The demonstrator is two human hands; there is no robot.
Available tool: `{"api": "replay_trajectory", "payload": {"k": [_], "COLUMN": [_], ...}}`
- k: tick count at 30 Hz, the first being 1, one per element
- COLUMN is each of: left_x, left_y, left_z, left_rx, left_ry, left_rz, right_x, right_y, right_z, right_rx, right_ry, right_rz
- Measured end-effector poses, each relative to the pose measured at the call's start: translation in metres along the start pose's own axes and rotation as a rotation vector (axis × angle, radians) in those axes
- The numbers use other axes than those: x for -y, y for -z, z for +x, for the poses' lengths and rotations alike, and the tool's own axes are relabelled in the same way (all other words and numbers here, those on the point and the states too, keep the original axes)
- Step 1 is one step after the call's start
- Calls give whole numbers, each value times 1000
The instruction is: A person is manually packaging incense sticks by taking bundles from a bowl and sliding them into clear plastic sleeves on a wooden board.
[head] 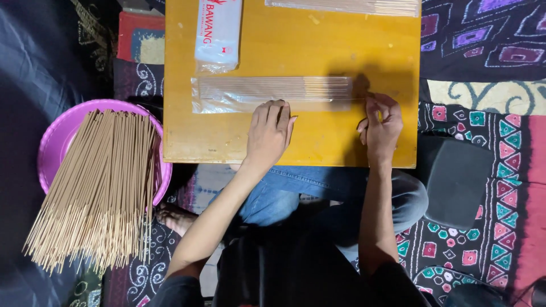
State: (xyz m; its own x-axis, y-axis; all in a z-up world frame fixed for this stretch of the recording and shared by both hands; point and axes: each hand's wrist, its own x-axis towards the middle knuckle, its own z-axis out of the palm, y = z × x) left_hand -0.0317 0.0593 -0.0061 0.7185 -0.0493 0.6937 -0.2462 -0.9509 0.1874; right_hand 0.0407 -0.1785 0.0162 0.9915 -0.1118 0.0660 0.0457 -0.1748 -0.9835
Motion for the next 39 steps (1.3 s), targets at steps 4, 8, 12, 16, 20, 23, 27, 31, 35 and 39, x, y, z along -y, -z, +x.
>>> {"api": "replay_trajectory", "payload": {"k": [4, 8, 12, 16, 20, 23, 27, 31, 35, 39], "left_x": [-1, -2, -2, -3, -2, -2, -1, 0, 0, -1], "left_y": [1, 2, -2, -2, -3, -3, -4, -6, -6, -2], "left_z": [1, -1, -5, -5, -6, -6, -7, -9, -10, -7], "left_rx": [-4, 8, 30, 38, 32, 25, 23, 22, 19, 37], "left_ry": [13, 32, 53, 70, 63, 61, 61, 60, 55, 55], "left_rz": [11, 15, 33, 25, 33, 32, 36, 37, 38, 36], "right_x": [6, 2, 4, 9, 1, -1, 4, 3, -7, 41], "right_y": [-7, -9, -11, -17, -17, -20, -30, -31, -29, -66], "right_z": [-6, -9, -12, -15, -14, -15, -20, -18, -19, -40], "right_rx": [30, 68, 79, 81, 87, 95, 101, 101, 58, -3], "right_ry": [-20, -39, -37, -43, -52, -74, -73, -36, 185, 655], "right_rz": [17, 30, 35, 65, 84, 98, 105, 78, -96, -511]}}
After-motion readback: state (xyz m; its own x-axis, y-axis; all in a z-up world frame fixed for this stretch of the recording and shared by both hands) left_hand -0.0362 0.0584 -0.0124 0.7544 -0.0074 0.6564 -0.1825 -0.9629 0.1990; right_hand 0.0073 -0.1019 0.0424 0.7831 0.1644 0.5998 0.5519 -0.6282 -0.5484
